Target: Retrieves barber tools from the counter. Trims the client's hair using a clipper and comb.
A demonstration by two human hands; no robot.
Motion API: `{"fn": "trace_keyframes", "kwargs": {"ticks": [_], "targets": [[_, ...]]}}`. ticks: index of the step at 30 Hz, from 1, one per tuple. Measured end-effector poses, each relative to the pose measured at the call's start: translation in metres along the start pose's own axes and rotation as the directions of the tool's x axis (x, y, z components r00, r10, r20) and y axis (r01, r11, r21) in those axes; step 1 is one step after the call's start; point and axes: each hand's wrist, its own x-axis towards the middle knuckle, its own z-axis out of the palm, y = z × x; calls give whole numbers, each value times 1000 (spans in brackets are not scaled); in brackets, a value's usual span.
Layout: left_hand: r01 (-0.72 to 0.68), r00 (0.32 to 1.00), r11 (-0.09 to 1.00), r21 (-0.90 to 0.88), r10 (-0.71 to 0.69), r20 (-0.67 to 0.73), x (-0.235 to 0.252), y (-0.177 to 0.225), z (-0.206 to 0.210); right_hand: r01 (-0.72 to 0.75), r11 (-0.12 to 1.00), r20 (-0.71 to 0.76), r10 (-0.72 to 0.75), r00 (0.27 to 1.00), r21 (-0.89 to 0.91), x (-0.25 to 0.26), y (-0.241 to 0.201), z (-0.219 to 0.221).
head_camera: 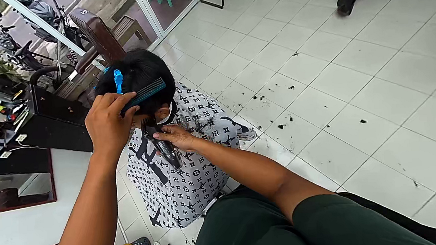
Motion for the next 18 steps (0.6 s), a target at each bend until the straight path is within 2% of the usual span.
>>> {"fn": "trace_keyframes", "kwargs": {"ticks": [4, 6, 11, 15, 18], "targets": [[31, 999, 999, 15, -31, 24, 2, -1, 4, 72, 962, -1, -74, 997, 262, -7, -6, 6], [44, 998, 999, 14, -44, 37, 2, -2, 5, 123, 935, -21, -123, 992, 334, -10, -8, 7], [25, 999, 999, 31, -26, 41, 2, -4, 4, 36, 980, 12, -39, 999, 195, -13, -19, 1], [34, 998, 999, 28, -35, 45, 3, -4, 5, 130, 960, -31, -126, 992, 246, -14, -23, -2], [23, 999, 999, 23, -24, 42, 1, -5, 5, 65, 991, -35, -61, 998, 118, -12, -25, -4]]}}
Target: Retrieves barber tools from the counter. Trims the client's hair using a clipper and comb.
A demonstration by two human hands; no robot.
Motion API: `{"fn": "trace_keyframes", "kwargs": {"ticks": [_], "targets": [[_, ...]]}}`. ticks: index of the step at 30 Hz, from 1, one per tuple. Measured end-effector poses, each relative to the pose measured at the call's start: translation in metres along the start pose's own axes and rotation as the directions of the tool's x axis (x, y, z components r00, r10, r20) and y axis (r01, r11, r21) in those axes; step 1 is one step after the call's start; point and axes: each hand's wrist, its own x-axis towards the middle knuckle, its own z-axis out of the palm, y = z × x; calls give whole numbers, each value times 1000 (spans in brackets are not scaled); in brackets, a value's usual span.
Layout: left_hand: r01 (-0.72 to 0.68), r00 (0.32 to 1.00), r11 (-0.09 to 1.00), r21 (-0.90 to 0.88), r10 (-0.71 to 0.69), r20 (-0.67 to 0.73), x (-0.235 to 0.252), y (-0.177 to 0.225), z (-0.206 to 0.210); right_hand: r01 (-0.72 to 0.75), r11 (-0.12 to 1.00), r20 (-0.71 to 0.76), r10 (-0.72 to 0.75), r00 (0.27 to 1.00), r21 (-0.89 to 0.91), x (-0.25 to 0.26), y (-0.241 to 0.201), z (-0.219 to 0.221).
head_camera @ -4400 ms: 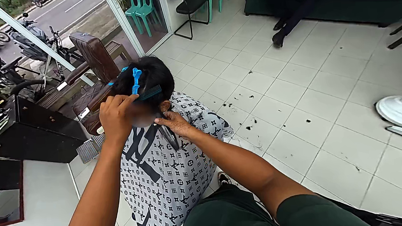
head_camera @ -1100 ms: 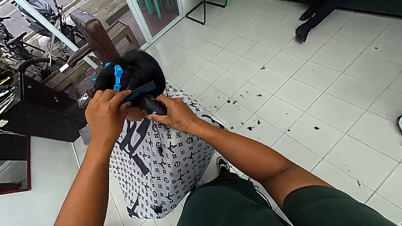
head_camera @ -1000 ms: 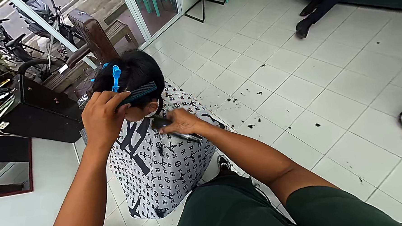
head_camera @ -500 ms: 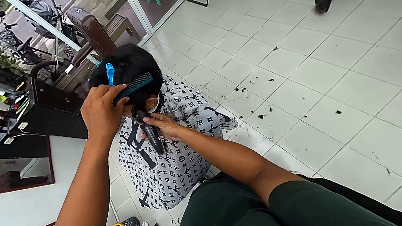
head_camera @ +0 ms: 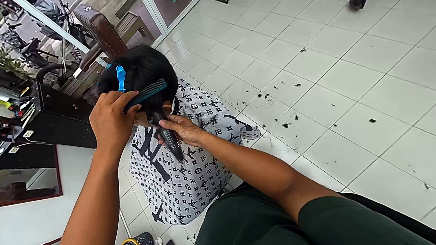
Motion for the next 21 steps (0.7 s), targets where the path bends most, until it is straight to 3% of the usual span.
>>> {"fn": "trace_keyframes", "kwargs": {"ticks": [2, 6, 11, 15, 18, 21], "targets": [[-11, 1000, 1000, -11, 11, -1, 0, 1, -1, -37, 998, 0, 37, 999, -55, 0, -2, -1], [8, 1000, 1000, -27, -8, 7, 0, 0, 0, 123, 989, -10, -125, 992, -79, -3, 0, -2], [-6, 1000, 1000, -31, 6, -10, -3, -1, 0, 9, 961, -49, -24, 999, -277, 0, -1, -4], [12, 1000, 999, -44, -13, -9, -6, -3, 3, 157, 950, -72, -182, 981, -268, -4, -9, 7], [18, 1000, 999, -45, -18, -16, -7, -1, 2, 57, 922, -71, -91, 993, -384, 2, -2, 1], [20, 999, 999, -44, -21, -26, -7, -1, 2, 34, 946, -79, -63, 995, -323, 2, -1, 1]]}}
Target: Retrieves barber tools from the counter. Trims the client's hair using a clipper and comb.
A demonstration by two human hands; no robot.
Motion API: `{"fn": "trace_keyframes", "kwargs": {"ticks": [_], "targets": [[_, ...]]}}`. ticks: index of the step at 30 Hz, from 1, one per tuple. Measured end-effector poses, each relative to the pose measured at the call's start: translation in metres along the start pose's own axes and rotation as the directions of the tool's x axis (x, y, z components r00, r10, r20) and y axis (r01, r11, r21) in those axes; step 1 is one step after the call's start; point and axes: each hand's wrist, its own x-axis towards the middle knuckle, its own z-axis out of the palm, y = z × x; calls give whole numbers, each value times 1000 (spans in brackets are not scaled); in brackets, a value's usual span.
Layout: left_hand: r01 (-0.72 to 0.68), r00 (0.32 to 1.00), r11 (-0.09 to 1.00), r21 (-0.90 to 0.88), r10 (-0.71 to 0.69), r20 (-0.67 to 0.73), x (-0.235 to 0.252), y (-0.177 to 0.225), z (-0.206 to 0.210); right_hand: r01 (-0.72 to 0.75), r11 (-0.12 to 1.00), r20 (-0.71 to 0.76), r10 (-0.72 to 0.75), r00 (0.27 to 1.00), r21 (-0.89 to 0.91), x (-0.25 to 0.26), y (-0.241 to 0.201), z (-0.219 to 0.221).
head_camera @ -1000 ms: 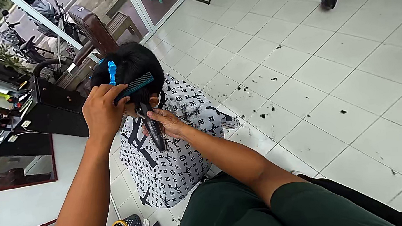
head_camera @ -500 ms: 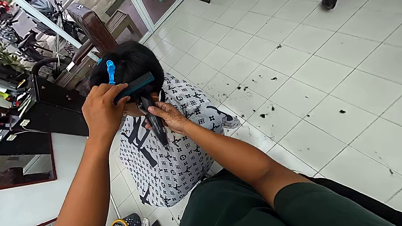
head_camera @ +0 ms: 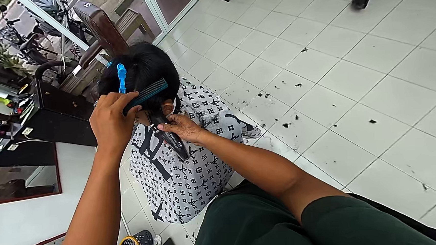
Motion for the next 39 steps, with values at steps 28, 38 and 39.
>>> {"fn": "trace_keyframes", "kwargs": {"ticks": [28, 38, 39], "targets": [[2, 996, 987, 160, -16, 86, 33, 51, -11, -52, 925, 7, 59, 998, -377, 29, 8, -110], [7, 997, 984, 178, -21, 79, 27, 47, -14, 135, 887, -77, -187, 979, -442, 21, 14, -98], [9, 996, 984, 179, -25, 82, 26, 47, -14, 158, 877, -83, -218, 973, -453, 20, 14, -96]]}}
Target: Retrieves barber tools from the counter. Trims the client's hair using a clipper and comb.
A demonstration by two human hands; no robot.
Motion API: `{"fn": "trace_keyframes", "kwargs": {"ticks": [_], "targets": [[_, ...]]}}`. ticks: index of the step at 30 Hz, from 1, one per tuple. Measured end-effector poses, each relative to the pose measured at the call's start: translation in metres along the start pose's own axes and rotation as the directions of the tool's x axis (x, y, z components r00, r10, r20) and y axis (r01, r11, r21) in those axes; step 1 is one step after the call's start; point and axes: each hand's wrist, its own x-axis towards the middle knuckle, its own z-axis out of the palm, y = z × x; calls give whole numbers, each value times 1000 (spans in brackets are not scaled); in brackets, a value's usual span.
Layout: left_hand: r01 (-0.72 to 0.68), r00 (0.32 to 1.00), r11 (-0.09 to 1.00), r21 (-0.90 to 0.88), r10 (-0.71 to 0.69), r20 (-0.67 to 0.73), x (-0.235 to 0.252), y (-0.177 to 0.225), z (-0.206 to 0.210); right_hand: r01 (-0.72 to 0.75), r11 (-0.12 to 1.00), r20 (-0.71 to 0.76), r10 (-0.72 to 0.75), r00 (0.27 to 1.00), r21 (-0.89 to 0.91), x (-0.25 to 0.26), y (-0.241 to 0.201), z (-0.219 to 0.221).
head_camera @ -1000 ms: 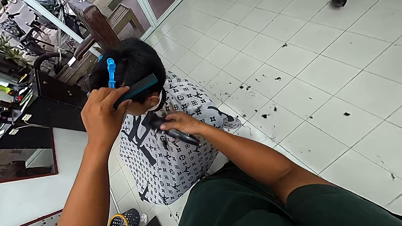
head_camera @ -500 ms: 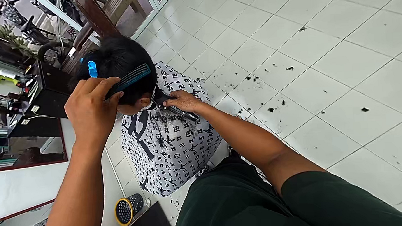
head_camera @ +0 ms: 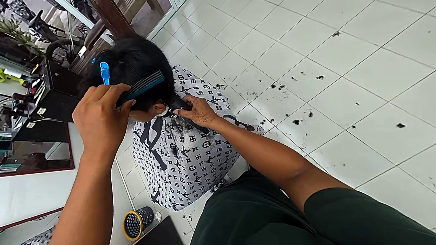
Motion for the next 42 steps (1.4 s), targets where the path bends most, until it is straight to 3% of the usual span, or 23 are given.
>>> {"fn": "trace_keyframes", "kwargs": {"ticks": [6, 9, 12, 15, 17, 21, 26, 31, 36, 37, 40, 42], "targets": [[-7, 1000, 1000, 3, 7, 11, -1, 0, 4, 193, 970, -84, -207, 975, -149, -6, -11, 2], [-13, 1000, 1000, 0, 13, 4, -1, -1, 1, 101, 967, -62, -118, 991, -236, -8, -15, -6], [-12, 1000, 1000, 5, 12, -3, 0, -2, 0, 38, 982, -55, -49, 997, -184, -7, -22, -9], [-1, 1000, 1000, -4, 1, 19, -1, -4, 4, 198, 959, -59, -214, 975, -202, -9, -33, -4], [-4, 1000, 1000, -13, 4, 28, -2, -5, 5, 231, 928, -65, -260, 963, -293, -11, -37, -5], [-14, 1000, 1000, -12, 14, 1, -4, -6, 4, 22, 933, -77, -53, 996, -361, -14, -44, -12], [1, 1000, 999, -38, 0, 18, -4, -8, 7, 260, 899, -53, -297, 953, -353, -14, -60, -1], [-15, 1000, 999, -34, 14, -21, -6, -9, 2, -3, 900, -61, -26, 998, -436, -16, -65, -15], [4, 1000, 997, -78, -4, 0, -6, -13, 9, 255, 878, -40, -296, 955, -405, -17, -79, -1], [6, 1000, 997, -83, -6, -1, -6, -13, 9, 239, 872, -32, -279, 960, -427, -19, -80, -2], [18, 1000, 996, -88, -20, -19, -9, -15, 4, 0, 865, -25, -15, 1000, -503, -22, -82, -12], [28, 999, 995, -97, -31, -32, -10, -17, 5, -34, 866, -32, 20, 999, -499, -22, -85, -13]]}}
